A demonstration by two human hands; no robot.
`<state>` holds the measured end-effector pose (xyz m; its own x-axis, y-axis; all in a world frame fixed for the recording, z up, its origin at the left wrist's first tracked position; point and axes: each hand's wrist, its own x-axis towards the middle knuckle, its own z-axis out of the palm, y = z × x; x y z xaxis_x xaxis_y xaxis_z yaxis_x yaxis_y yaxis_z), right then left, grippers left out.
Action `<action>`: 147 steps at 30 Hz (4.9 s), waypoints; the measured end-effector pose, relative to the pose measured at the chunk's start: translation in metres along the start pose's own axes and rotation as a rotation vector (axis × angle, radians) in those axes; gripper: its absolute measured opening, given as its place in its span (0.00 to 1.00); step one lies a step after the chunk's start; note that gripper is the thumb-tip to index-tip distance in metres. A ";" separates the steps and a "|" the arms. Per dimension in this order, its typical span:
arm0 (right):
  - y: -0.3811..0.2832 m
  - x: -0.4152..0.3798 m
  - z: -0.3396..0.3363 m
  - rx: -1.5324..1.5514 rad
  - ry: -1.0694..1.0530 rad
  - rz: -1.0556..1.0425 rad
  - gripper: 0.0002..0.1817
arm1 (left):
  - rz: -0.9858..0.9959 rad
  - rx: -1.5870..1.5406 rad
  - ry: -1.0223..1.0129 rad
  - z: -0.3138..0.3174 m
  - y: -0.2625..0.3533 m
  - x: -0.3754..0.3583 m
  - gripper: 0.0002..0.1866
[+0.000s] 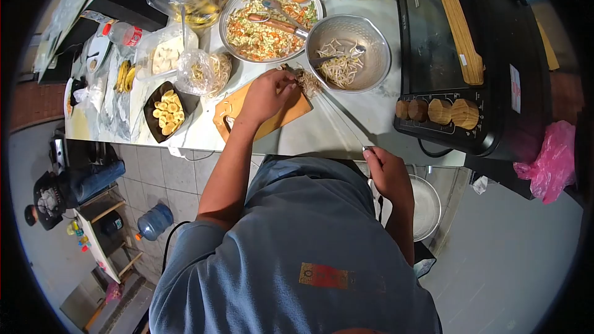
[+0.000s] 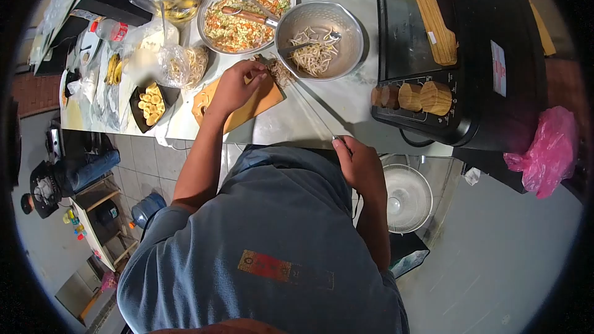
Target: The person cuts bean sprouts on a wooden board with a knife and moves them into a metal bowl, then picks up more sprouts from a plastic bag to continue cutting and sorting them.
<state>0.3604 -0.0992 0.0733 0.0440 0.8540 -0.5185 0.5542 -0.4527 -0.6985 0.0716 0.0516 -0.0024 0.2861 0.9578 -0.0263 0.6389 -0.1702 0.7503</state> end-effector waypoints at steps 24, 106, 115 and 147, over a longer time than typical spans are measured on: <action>-0.046 0.055 0.017 -0.242 -0.258 -0.137 0.18 | -0.558 0.166 0.437 -0.067 -0.069 -0.109 0.10; -0.047 0.032 0.044 -0.170 -0.178 -0.152 0.17 | -0.058 0.211 0.292 -0.015 -0.049 -0.062 0.07; -0.053 0.030 0.048 -0.319 -0.153 -0.175 0.18 | -0.061 0.200 0.277 -0.016 -0.050 -0.062 0.07; -0.022 -0.002 0.022 -0.124 0.021 -0.135 0.19 | 0.147 -0.048 0.106 -0.031 0.049 0.036 0.10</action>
<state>0.3298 -0.0965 0.0795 -0.0210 0.9104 -0.4133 0.6542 -0.3001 -0.6942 0.0914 0.0846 0.0538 0.2948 0.9431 0.1538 0.5600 -0.3010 0.7719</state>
